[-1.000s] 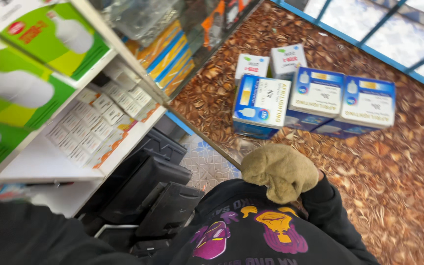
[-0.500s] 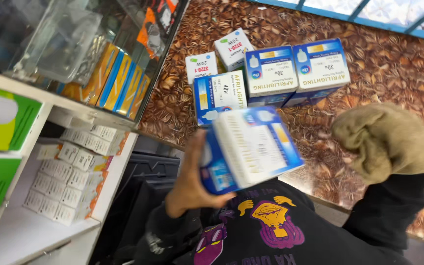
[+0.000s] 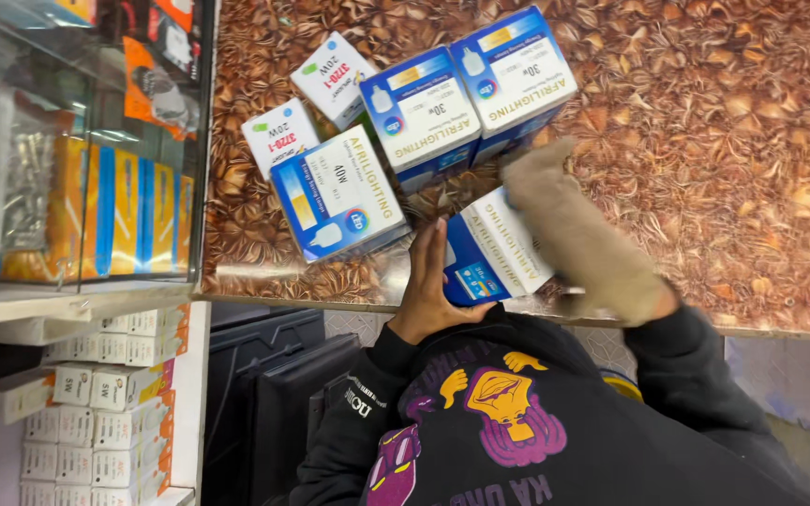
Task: The person wipes the exterior of several small cardboard boxes containing LED bulbs using a cloth. They handle the boxes one at a time, wiping them on a counter and then placing them on a shelf.
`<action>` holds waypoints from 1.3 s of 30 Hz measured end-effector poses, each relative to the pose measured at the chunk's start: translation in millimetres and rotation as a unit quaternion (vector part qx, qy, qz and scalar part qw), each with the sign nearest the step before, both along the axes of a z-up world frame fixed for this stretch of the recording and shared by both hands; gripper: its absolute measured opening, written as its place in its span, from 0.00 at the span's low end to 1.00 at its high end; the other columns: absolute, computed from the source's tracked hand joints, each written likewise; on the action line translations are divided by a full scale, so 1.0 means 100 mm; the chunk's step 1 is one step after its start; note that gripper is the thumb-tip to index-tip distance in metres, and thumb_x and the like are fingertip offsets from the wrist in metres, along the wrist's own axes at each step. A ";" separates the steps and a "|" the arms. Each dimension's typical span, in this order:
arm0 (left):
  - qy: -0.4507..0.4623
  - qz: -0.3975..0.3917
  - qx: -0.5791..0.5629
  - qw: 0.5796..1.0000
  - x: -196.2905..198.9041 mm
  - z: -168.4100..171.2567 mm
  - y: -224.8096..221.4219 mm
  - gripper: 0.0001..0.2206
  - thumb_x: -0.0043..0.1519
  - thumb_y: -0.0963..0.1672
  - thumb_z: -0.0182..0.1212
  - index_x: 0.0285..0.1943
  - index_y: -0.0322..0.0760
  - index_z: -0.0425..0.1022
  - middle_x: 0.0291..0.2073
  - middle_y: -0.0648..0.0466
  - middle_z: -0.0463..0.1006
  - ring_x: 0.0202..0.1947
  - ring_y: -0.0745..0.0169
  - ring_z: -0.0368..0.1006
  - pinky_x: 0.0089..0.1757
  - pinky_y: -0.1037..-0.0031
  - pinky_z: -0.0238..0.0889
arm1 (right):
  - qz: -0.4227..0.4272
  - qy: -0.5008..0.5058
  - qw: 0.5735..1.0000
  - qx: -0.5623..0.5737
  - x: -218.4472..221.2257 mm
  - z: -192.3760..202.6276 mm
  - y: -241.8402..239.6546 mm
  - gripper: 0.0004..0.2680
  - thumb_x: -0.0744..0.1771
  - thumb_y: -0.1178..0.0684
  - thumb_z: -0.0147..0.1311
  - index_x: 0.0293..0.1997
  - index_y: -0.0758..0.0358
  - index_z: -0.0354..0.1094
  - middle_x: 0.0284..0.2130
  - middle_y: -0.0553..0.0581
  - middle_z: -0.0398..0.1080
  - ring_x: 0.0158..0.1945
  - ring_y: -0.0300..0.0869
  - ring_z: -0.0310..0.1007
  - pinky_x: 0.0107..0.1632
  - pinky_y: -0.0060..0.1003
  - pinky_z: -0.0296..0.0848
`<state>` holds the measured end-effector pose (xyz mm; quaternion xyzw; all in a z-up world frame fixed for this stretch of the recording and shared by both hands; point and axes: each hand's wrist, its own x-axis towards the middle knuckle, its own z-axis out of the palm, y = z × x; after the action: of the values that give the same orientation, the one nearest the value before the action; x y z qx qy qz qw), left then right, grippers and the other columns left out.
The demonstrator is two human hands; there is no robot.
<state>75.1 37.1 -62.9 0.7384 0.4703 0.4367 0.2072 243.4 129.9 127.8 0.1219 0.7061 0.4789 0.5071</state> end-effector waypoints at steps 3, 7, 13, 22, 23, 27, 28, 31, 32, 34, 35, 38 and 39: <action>-0.015 -0.011 -0.022 1.000 0.02 0.00 0.02 0.60 0.47 0.52 0.82 0.81 0.36 0.36 0.75 0.40 0.49 0.77 0.39 0.48 0.71 0.53 0.51 | -0.244 0.536 0.793 0.159 -0.35 -0.12 -0.18 0.09 0.71 0.59 0.42 0.39 0.80 0.64 0.24 0.67 0.71 0.17 0.39 0.76 0.12 0.31 0.71; -0.092 -0.015 0.042 0.995 0.13 0.00 0.09 0.58 0.41 0.46 0.81 0.79 0.25 0.45 0.70 0.28 0.52 0.69 0.21 0.50 0.64 0.37 0.45 | -0.247 0.607 0.753 0.058 -0.29 -0.16 -0.12 0.08 0.70 0.59 0.44 0.41 0.79 0.64 0.28 0.69 0.70 0.22 0.44 0.75 0.18 0.37 0.70; -0.098 -0.002 0.088 0.991 0.19 -0.07 0.14 0.55 0.44 0.49 0.79 0.78 0.24 0.47 0.68 0.27 0.54 0.68 0.21 0.53 0.64 0.37 0.45 | -0.223 0.709 0.657 -0.122 -0.17 -0.20 0.09 0.09 0.67 0.58 0.47 0.45 0.77 0.65 0.35 0.72 0.68 0.31 0.55 0.73 0.29 0.48 0.69; -0.081 -0.022 0.100 0.991 0.13 0.09 0.19 0.53 0.46 0.51 0.78 0.78 0.26 0.49 0.67 0.29 0.58 0.67 0.25 0.57 0.63 0.40 0.48 | -0.169 0.803 0.451 -0.350 -0.03 -0.17 0.18 0.14 0.63 0.57 0.51 0.51 0.74 0.66 0.45 0.77 0.65 0.45 0.70 0.70 0.44 0.64 0.68; -0.069 -0.029 0.095 0.993 0.11 0.14 0.19 0.53 0.46 0.51 0.78 0.79 0.27 0.50 0.67 0.29 0.59 0.66 0.26 0.59 0.62 0.41 0.50 | -0.159 0.810 0.412 -0.385 -0.01 -0.17 0.16 0.15 0.62 0.57 0.52 0.52 0.74 0.66 0.47 0.78 0.65 0.47 0.72 0.70 0.47 0.67 0.68; -0.048 -0.057 0.083 0.994 0.00 0.18 0.22 0.51 0.47 0.53 0.76 0.77 0.28 0.53 0.66 0.32 0.61 0.66 0.28 0.60 0.62 0.42 0.53 | -0.140 0.814 0.333 -0.456 0.05 -0.33 0.11 0.17 0.61 0.57 0.54 0.54 0.73 0.66 0.51 0.79 0.64 0.51 0.77 0.69 0.52 0.72 0.67; -0.049 -0.062 0.079 0.994 -0.01 0.19 0.23 0.51 0.48 0.54 0.76 0.77 0.28 0.54 0.66 0.32 0.62 0.65 0.27 0.61 0.61 0.43 0.54 | -0.033 0.819 0.374 -0.434 0.09 -0.49 0.16 0.13 0.65 0.55 0.52 0.53 0.73 0.69 0.50 0.75 0.68 0.54 0.73 0.70 0.55 0.68 0.68; -0.051 -0.068 0.070 0.994 0.02 0.23 0.23 0.51 0.48 0.54 0.76 0.78 0.30 0.53 0.66 0.32 0.62 0.65 0.27 0.61 0.61 0.43 0.54 | 0.051 0.820 0.406 -0.401 0.37 -1.04 0.35 0.11 0.69 0.55 0.51 0.52 0.75 0.71 0.48 0.74 0.73 0.55 0.72 0.71 0.56 0.64 0.69; -0.052 -0.072 0.066 0.994 0.04 0.24 0.25 0.52 0.47 0.53 0.76 0.80 0.31 0.50 0.67 0.32 0.61 0.65 0.28 0.61 0.61 0.43 0.53 | 0.029 0.827 0.403 -0.392 0.48 -1.24 0.43 0.11 0.69 0.55 0.53 0.51 0.76 0.72 0.47 0.76 0.73 0.53 0.74 0.71 0.55 0.65 0.70; -0.055 -0.072 0.065 0.994 0.07 0.21 0.24 0.52 0.48 0.53 0.76 0.80 0.31 0.50 0.67 0.32 0.60 0.66 0.28 0.60 0.62 0.43 0.52 | -0.024 0.837 0.376 -0.398 0.40 -1.04 0.47 0.11 0.69 0.56 0.53 0.50 0.78 0.72 0.45 0.79 0.73 0.51 0.77 0.69 0.50 0.68 0.69; -0.060 -0.072 0.064 0.994 0.09 0.19 0.23 0.52 0.48 0.52 0.76 0.80 0.30 0.49 0.68 0.32 0.59 0.66 0.28 0.60 0.62 0.43 0.51 | -0.077 0.843 0.347 -0.403 0.37 -0.93 0.49 0.11 0.69 0.57 0.53 0.49 0.80 0.72 0.42 0.82 0.72 0.48 0.80 0.67 0.45 0.70 0.68; -0.071 -0.069 0.066 0.993 0.11 0.21 0.22 0.50 0.51 0.52 0.74 0.81 0.33 0.48 0.71 0.32 0.57 0.69 0.27 0.56 0.64 0.42 0.48 | -0.104 0.839 0.371 -0.385 0.39 -0.99 0.65 0.09 0.69 0.52 0.54 0.47 0.66 0.74 0.41 0.69 0.75 0.50 0.69 0.72 0.43 0.62 0.68; -0.070 -0.070 0.067 0.993 0.12 0.20 0.20 0.50 0.51 0.52 0.74 0.81 0.33 0.48 0.71 0.32 0.57 0.69 0.27 0.56 0.64 0.42 0.48 | -0.104 0.839 0.370 -0.384 0.39 -1.02 0.62 0.09 0.69 0.52 0.54 0.47 0.66 0.74 0.41 0.69 0.75 0.50 0.69 0.72 0.43 0.62 0.68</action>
<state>87.0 57.3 -42.4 0.7491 0.3716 0.5023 0.2203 282.1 191.9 26.3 0.3258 0.8584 -0.2486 -0.3085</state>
